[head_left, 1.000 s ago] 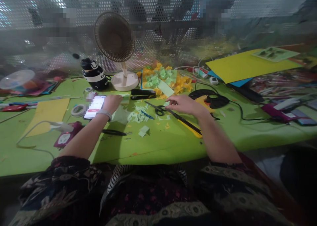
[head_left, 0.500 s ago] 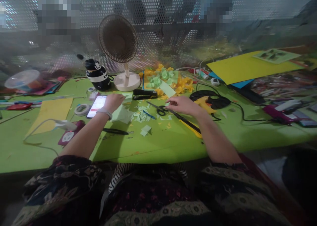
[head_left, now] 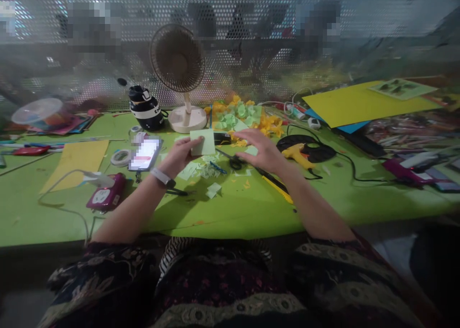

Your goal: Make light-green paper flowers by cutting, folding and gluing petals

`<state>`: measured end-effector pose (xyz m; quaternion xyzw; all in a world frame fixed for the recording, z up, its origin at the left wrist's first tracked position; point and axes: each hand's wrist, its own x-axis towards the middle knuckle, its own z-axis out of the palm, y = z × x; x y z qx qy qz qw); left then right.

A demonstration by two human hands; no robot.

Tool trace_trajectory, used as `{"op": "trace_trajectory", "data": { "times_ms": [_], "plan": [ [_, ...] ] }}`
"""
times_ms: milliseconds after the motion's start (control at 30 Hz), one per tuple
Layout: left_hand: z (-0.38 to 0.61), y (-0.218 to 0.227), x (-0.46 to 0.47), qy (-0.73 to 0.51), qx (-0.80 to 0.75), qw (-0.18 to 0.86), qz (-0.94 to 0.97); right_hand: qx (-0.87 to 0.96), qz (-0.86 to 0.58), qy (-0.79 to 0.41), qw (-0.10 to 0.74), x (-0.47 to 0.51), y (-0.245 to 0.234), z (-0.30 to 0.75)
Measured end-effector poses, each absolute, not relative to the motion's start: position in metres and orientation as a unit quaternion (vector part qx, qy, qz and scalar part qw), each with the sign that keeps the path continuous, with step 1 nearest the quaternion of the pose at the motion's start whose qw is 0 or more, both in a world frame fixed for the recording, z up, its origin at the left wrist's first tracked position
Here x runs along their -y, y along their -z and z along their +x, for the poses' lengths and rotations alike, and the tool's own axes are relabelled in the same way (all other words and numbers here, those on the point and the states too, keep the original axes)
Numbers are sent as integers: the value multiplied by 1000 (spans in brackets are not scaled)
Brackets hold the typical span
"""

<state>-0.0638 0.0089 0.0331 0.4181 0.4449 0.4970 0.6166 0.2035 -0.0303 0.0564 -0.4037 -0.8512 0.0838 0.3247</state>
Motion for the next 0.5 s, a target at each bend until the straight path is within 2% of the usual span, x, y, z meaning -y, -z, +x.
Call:
{"op": "trace_trajectory", "data": {
  "times_ms": [133, 267, 500],
  "plan": [
    [-46, -26, 16, -443, -384, 703, 402, 893, -338, -38, 296, 37, -53, 182],
    [-40, -20, 30, -435, -352, 738, 377, 890, -291, -19, 351, 33, -38, 174],
    [-32, -18, 43, -456, -299, 765, 343, 835, -340, -142, 408, 42, -26, 171]
  ]
}}
